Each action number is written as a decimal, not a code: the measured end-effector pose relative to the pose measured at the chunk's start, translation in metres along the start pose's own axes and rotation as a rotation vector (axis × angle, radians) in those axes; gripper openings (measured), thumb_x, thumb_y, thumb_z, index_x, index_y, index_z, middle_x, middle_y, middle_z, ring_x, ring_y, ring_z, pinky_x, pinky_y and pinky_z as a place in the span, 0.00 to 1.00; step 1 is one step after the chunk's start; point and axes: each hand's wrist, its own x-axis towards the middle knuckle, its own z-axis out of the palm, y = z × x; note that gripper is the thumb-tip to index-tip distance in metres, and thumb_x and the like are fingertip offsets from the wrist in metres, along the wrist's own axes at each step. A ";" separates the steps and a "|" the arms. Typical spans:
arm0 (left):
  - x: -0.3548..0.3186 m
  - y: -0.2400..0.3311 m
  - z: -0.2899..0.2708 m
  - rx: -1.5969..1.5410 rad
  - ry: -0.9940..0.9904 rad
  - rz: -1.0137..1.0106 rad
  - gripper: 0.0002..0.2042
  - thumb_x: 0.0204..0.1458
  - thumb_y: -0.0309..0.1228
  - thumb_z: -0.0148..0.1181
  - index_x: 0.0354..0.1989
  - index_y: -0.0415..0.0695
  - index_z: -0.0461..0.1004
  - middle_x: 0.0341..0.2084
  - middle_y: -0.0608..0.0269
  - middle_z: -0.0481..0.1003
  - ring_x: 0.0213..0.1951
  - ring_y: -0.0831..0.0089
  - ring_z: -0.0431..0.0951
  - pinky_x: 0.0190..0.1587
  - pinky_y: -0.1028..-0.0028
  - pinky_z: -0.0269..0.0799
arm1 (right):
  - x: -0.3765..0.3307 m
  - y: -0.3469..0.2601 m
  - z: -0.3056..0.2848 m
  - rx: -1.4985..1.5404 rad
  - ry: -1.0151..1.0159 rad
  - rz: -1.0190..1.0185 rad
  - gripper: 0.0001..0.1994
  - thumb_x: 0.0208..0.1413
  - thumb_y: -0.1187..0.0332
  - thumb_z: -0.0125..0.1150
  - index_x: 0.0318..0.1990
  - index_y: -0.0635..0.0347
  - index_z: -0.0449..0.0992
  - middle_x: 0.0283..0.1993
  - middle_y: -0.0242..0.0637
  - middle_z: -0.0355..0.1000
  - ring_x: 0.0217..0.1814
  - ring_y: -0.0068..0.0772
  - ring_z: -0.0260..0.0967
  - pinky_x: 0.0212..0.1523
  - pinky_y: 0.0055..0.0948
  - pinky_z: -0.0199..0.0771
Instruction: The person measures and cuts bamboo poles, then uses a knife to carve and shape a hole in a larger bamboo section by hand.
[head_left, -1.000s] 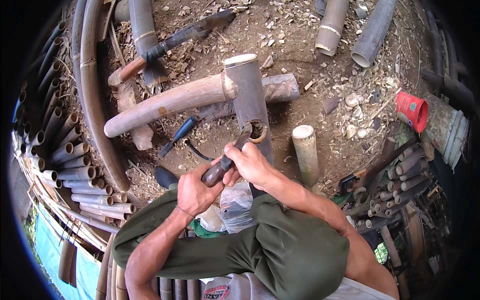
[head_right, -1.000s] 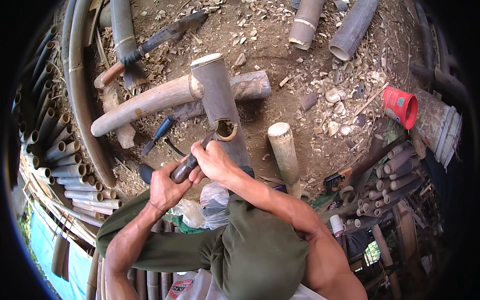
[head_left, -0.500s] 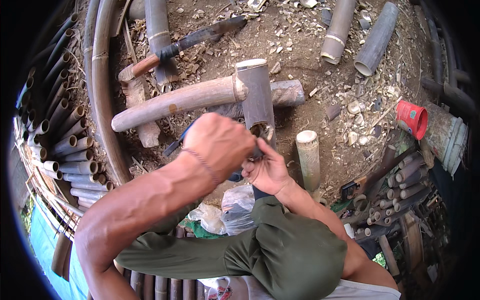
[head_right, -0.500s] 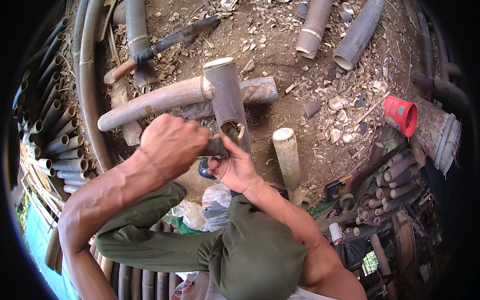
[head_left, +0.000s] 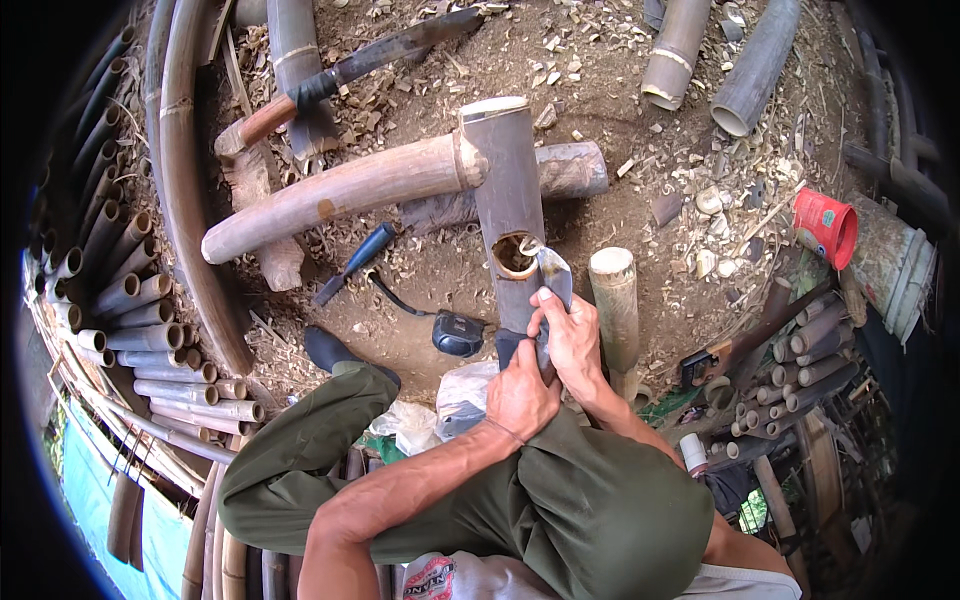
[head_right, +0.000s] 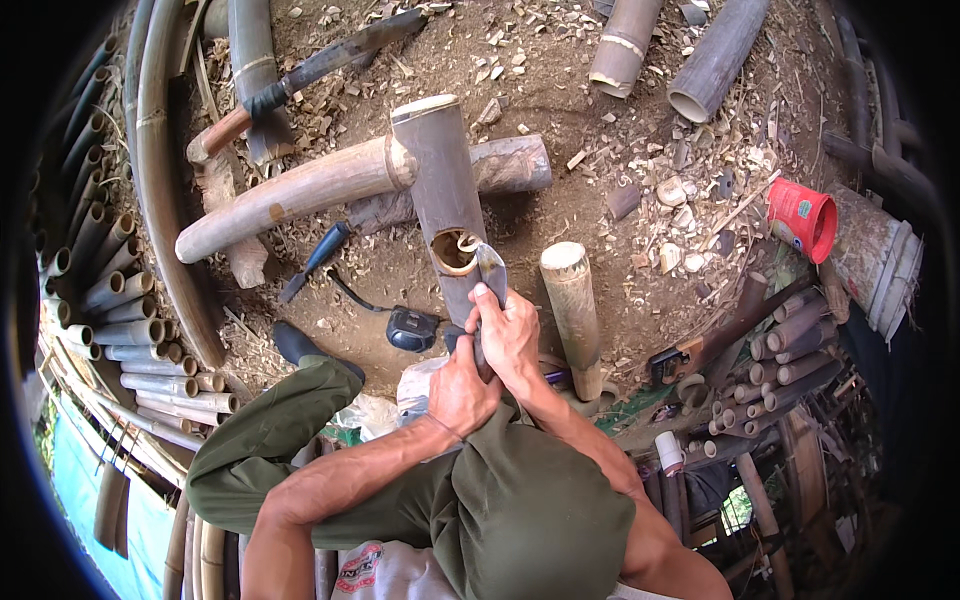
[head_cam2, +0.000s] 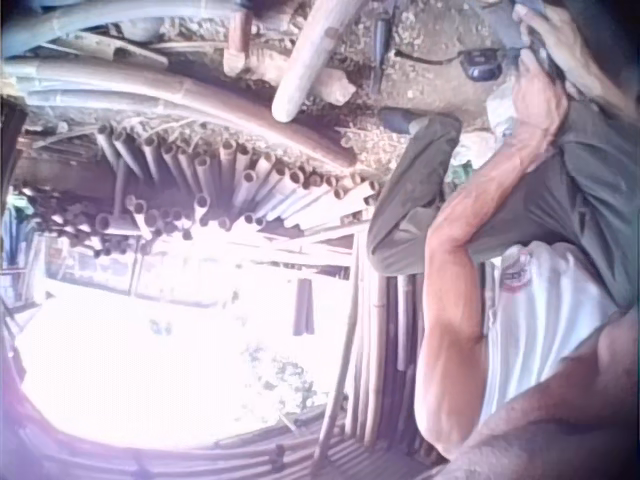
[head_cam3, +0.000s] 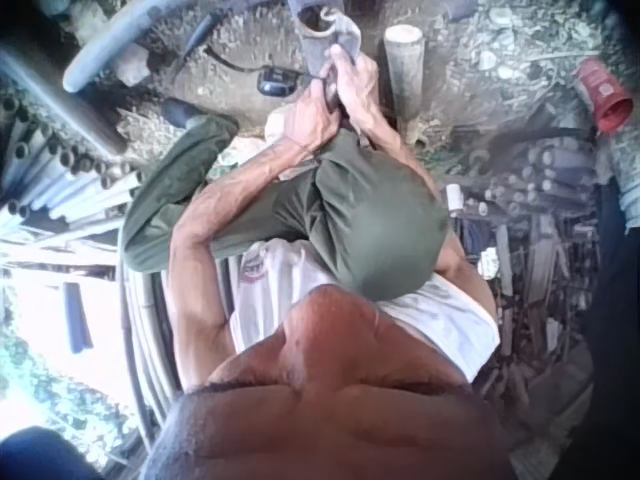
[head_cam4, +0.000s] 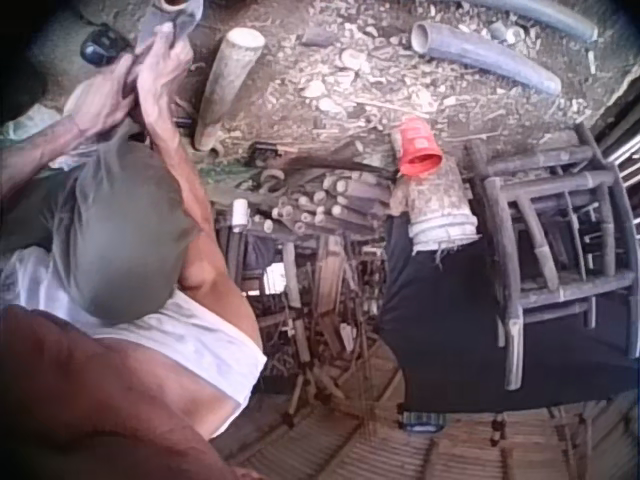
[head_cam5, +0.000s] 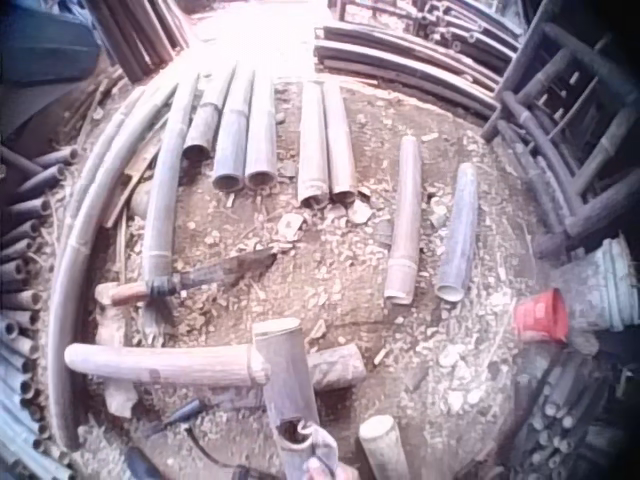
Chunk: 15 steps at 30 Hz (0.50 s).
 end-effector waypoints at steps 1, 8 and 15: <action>0.006 -0.013 -0.005 0.081 0.010 0.029 0.24 0.48 0.34 0.63 0.48 0.38 0.60 0.29 0.38 0.76 0.32 0.40 0.79 0.36 0.48 0.74 | 0.005 0.001 0.002 0.014 -0.034 -0.023 0.16 0.65 0.57 0.55 0.38 0.63 0.76 0.24 0.34 0.75 0.26 0.21 0.69 0.27 0.24 0.67; 0.049 0.008 -0.209 0.967 -0.343 0.528 0.11 0.45 0.28 0.59 0.39 0.45 0.71 0.29 0.56 0.78 0.30 0.55 0.81 0.30 0.60 0.76 | 0.003 0.009 0.043 1.117 -0.791 0.506 0.18 0.66 0.61 0.55 0.59 0.56 0.68 0.41 0.36 0.76 0.23 0.26 0.68 0.30 0.30 0.74; 0.022 -0.039 -0.113 0.420 -0.235 0.183 0.18 0.41 0.33 0.63 0.42 0.45 0.68 0.30 0.47 0.78 0.33 0.48 0.80 0.36 0.54 0.77 | -0.001 -0.014 0.015 0.505 -0.342 0.310 0.11 0.60 0.65 0.60 0.43 0.63 0.78 0.34 0.39 0.79 0.17 0.16 0.61 0.20 0.20 0.64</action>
